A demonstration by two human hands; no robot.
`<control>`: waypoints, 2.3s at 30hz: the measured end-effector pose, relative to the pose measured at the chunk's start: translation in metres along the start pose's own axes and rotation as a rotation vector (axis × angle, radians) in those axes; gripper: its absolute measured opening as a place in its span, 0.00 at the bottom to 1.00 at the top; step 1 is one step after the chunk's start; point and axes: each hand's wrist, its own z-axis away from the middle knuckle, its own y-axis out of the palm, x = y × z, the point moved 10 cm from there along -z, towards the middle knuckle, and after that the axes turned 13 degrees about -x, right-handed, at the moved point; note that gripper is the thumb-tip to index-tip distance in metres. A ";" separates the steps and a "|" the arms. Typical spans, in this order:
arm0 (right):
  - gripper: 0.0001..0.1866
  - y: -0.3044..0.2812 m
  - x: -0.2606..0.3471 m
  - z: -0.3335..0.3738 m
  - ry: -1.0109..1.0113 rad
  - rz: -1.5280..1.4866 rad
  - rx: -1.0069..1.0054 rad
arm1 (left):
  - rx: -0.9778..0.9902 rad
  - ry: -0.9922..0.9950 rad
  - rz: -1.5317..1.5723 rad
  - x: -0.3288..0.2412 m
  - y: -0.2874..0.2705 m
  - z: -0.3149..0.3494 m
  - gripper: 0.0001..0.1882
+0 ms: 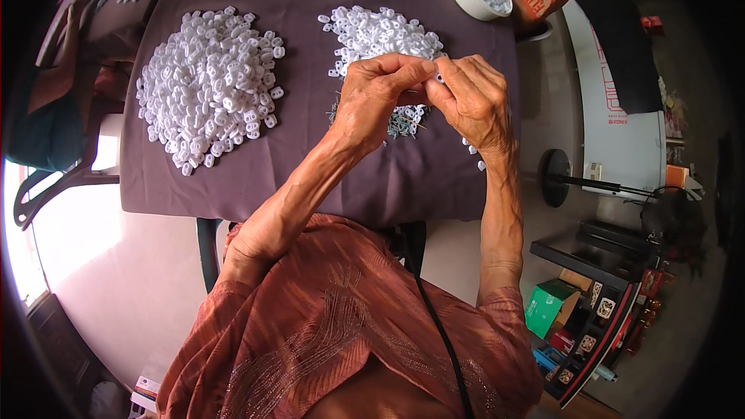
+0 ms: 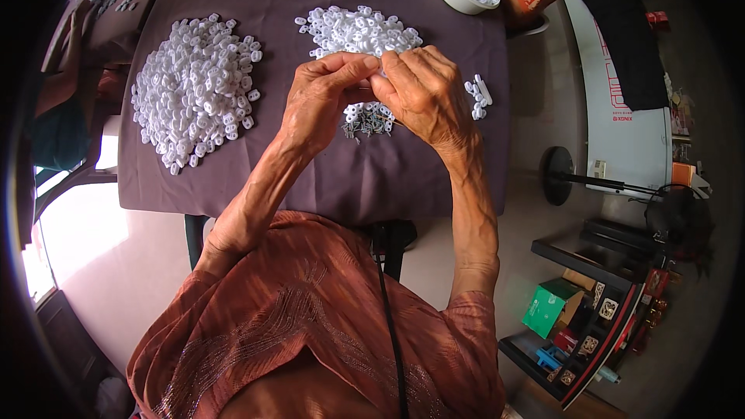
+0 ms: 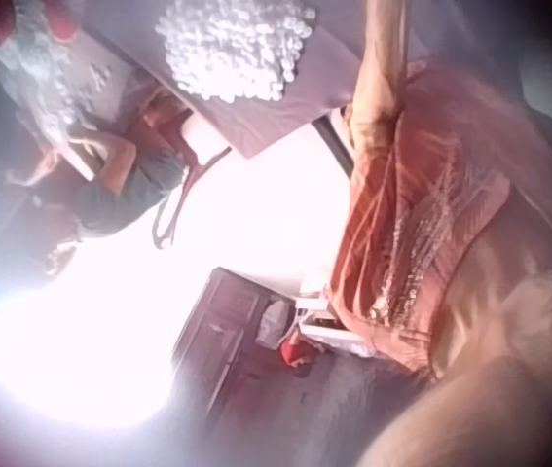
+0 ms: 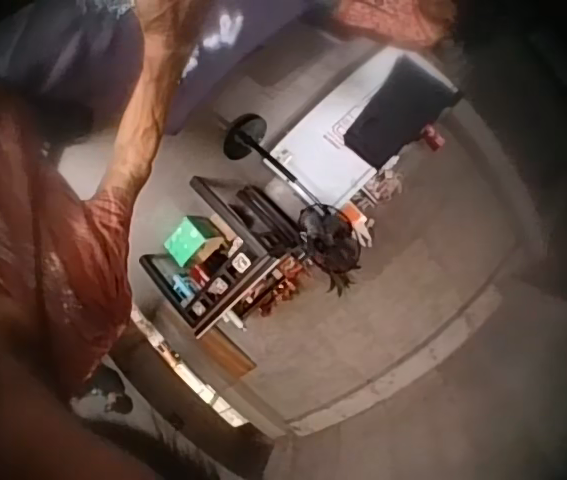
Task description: The person assembles plastic cord locks by inserting springs into toggle stopper components by hand.
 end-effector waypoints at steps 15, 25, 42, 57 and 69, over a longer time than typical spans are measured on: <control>0.10 -0.012 -0.026 0.005 0.517 -0.245 -0.064 | 0.042 -0.080 0.060 -0.004 0.000 -0.001 0.10; 0.08 -0.008 -0.044 0.021 0.919 -0.398 -0.210 | 0.058 -0.041 0.095 -0.009 0.004 0.001 0.09; 0.09 0.002 -0.045 0.030 1.070 -0.598 -0.179 | 0.043 -0.004 -0.041 -0.012 0.004 0.005 0.07; 0.08 0.003 -0.043 0.030 0.993 -0.506 -0.175 | 0.011 0.078 -0.065 -0.015 0.004 0.005 0.05; 0.09 0.020 -0.049 0.031 1.086 -0.738 -0.084 | 0.019 0.061 -0.076 -0.014 0.000 0.002 0.04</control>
